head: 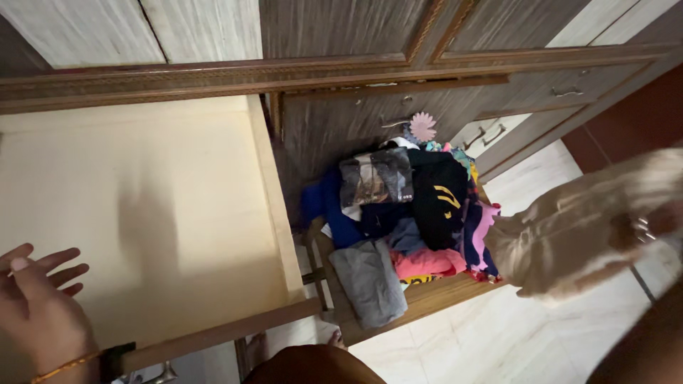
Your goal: The person removes folded clothes one by one from an open wooden drawer and places them on the floor beside the wardrobe. The drawer is emptied completely by the end of the clip.
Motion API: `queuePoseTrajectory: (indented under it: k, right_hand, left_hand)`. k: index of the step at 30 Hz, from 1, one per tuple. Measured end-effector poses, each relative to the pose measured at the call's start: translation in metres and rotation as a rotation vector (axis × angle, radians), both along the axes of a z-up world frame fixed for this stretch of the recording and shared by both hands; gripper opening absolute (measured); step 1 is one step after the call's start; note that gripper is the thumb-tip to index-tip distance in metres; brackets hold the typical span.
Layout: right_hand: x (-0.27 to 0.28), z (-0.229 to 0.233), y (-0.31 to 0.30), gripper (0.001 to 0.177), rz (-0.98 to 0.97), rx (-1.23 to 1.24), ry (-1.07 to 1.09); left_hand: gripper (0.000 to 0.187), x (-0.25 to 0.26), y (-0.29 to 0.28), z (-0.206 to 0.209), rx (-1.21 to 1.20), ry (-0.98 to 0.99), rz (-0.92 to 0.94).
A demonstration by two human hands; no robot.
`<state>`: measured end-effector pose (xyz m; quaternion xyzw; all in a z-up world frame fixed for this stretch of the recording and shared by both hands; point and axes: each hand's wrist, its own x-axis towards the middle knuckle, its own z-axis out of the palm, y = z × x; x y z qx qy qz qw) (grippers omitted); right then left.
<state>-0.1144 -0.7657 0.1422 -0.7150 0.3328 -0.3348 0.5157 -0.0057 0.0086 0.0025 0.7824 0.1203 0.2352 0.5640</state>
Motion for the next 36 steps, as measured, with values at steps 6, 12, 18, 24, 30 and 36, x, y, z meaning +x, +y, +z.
queuePoseTrajectory:
  k: [6,12,18,24,30,36]
  right_hand:
    - [0.102,-0.078,0.054,0.052,0.408,-0.072,0.349]
    - [0.126,-0.049,0.144,0.05,0.578,0.079,0.407]
    - [0.11,-0.028,0.175,0.046,0.659,0.04,0.452]
    - [0.088,-0.049,0.251,0.044,0.958,-0.129,0.478]
    - [0.055,-0.09,0.414,0.049,1.209,-0.485,0.337]
    - [0.026,-0.136,0.516,0.076,1.275,-0.807,0.231]
  left_hand:
    - [0.038,0.001,0.002,-0.003,0.011,0.048,0.005]
    - [0.038,0.004,0.015,-0.023,-0.025,0.086,0.027]
    - [0.041,0.003,0.022,-0.033,-0.105,0.11,-0.006]
    - [0.031,0.011,0.01,-0.028,-0.13,0.069,-0.037]
    - [0.019,-0.004,0.005,0.007,-0.034,0.093,-0.11]
    - [0.027,-0.048,0.086,0.022,0.73,0.116,-0.155]
